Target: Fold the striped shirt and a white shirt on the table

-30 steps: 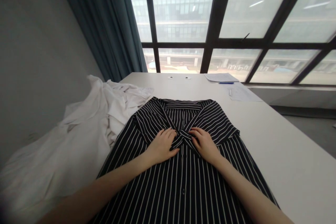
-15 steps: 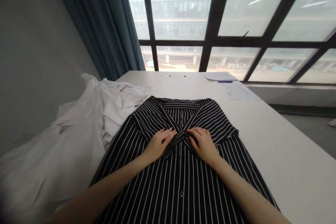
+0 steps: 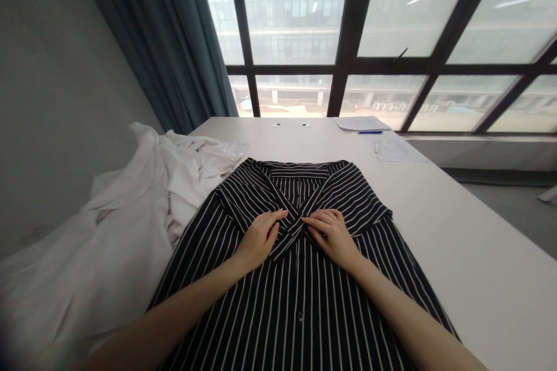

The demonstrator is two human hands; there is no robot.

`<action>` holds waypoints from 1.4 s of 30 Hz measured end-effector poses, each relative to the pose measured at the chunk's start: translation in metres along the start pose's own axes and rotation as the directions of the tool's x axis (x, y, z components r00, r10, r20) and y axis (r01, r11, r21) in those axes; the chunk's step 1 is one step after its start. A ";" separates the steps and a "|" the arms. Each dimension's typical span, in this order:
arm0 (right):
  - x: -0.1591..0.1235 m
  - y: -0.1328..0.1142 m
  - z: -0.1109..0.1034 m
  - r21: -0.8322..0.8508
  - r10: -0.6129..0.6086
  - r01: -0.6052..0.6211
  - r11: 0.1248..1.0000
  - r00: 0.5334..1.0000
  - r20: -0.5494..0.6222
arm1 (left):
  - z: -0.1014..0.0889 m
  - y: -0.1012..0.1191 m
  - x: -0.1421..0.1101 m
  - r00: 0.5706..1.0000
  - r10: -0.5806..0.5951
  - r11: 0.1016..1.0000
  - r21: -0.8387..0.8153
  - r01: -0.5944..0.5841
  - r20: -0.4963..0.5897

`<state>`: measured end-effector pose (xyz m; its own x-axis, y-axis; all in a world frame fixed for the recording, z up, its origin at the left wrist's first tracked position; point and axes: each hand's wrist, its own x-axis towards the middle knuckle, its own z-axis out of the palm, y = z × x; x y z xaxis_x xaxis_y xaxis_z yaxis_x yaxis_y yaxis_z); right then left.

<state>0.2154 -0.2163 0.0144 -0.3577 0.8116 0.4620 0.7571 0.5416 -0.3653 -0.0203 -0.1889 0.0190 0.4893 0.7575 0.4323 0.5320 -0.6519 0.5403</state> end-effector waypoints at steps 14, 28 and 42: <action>0.002 -0.003 -0.006 0.051 0.021 -0.025 0.998 0.997 0.073 | 0.003 0.003 -0.003 0.969 0.058 0.981 0.165 -0.100 0.239; 0.003 0.007 0.001 0.131 0.158 -0.141 0.981 0.979 -0.128 | -0.002 0.006 -0.004 0.948 0.110 0.963 0.205 -0.177 0.299; 0.000 -0.002 0.001 -0.158 0.023 -0.001 0.987 0.990 0.140 | 0.002 -0.003 -0.004 0.974 -0.137 0.881 0.472 0.035 0.183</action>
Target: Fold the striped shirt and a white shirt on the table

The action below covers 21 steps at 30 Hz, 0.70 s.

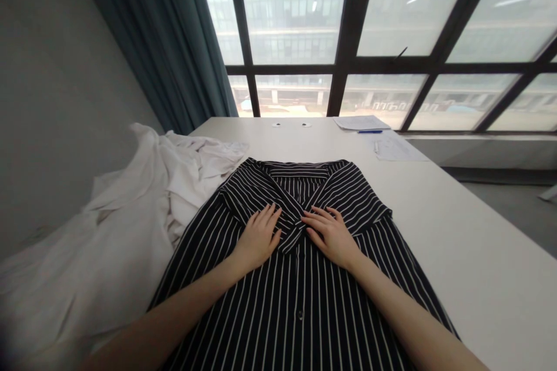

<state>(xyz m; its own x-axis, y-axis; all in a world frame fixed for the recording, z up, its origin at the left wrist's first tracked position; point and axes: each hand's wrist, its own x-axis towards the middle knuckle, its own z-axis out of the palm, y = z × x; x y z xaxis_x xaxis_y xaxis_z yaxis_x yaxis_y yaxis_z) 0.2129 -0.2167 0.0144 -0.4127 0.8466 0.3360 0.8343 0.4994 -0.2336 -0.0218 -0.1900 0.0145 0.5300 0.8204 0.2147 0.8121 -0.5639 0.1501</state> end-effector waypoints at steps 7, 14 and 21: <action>0.001 0.000 0.001 0.052 0.022 -0.023 0.998 1.000 0.018 | -0.026 -0.004 0.025 0.976 -0.148 0.975 0.188 0.118 0.158; 0.001 0.000 0.002 0.079 0.027 -0.028 0.996 1.000 0.012 | -0.022 -0.045 0.092 0.940 -0.274 0.947 0.229 0.227 0.204; 0.000 0.002 0.002 0.074 0.031 -0.032 0.997 0.999 0.015 | -0.011 -0.101 0.114 0.879 -0.364 0.922 0.249 0.295 0.306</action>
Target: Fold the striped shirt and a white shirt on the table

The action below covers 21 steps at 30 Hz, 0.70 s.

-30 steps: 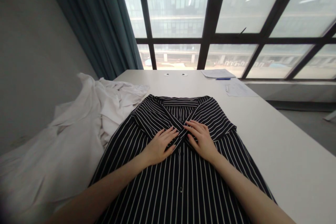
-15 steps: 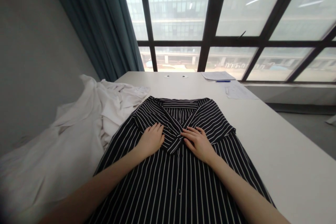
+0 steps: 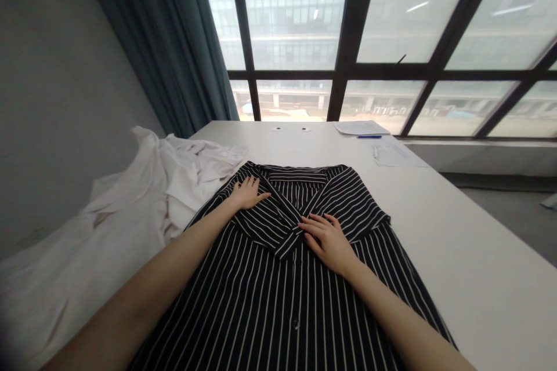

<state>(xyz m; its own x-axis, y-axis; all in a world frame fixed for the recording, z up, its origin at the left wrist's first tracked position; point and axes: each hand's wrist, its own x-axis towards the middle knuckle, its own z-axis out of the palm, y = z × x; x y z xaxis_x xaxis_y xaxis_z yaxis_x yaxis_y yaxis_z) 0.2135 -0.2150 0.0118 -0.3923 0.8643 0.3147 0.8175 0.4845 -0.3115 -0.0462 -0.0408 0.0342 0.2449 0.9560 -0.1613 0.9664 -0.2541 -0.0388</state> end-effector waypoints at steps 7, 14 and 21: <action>-0.001 0.000 -0.001 -0.004 -0.006 0.006 1.000 1.000 0.009 | 0.003 -0.018 0.009 0.997 -0.019 1.000 0.022 0.021 -0.074; -0.001 -0.003 -0.002 -0.034 -0.035 0.035 0.999 0.999 -0.003 | -0.001 0.004 -0.018 0.955 0.054 0.996 0.077 -0.033 -0.293; -0.001 -0.003 0.001 -0.069 -0.041 0.041 0.997 0.999 0.005 | 0.024 0.035 -0.083 0.927 0.263 0.965 0.063 -0.255 -0.267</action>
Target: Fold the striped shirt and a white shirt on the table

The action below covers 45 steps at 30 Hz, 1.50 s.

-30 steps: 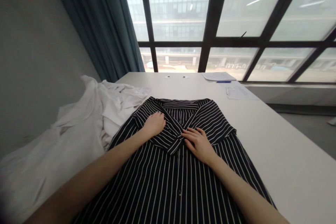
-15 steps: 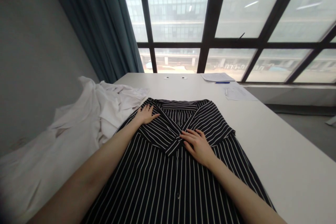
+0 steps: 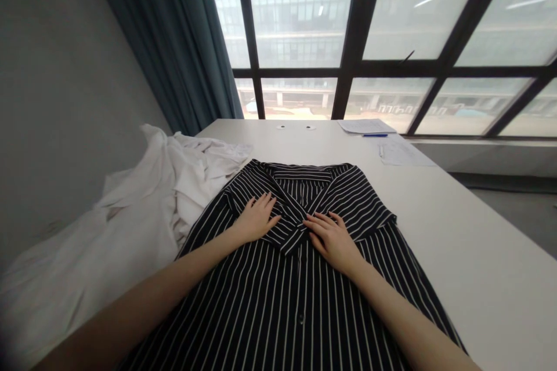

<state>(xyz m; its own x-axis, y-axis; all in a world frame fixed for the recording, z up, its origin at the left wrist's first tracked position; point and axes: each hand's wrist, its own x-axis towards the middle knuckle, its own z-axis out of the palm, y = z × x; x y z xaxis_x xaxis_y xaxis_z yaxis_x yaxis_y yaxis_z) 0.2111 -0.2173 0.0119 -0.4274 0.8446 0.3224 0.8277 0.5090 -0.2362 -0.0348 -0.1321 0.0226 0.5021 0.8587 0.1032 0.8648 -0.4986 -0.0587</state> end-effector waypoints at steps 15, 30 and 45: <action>-0.016 0.050 -0.037 0.158 -0.005 -0.047 0.986 0.951 0.309 | 0.009 -0.003 -0.013 0.997 0.035 0.991 -0.133 -0.026 0.064; -0.044 0.063 -0.036 0.210 0.288 -0.274 0.939 0.957 -0.039 | -0.014 0.019 -0.031 0.971 0.203 0.976 -0.059 -0.212 -0.124; -0.086 0.053 -0.019 -0.275 0.297 -0.324 0.905 0.945 -0.137 | -0.013 -0.001 -0.148 0.972 0.225 0.970 -0.084 -0.229 -0.061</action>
<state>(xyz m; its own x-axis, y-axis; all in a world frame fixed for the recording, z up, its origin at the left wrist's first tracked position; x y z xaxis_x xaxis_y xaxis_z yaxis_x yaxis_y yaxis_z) 0.2991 -0.2658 -0.0109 -0.1086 0.9265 0.3603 0.9877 0.1416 -0.0663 -0.1104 -0.2603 0.0207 0.6826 0.7157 0.1478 0.7233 -0.6905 0.0032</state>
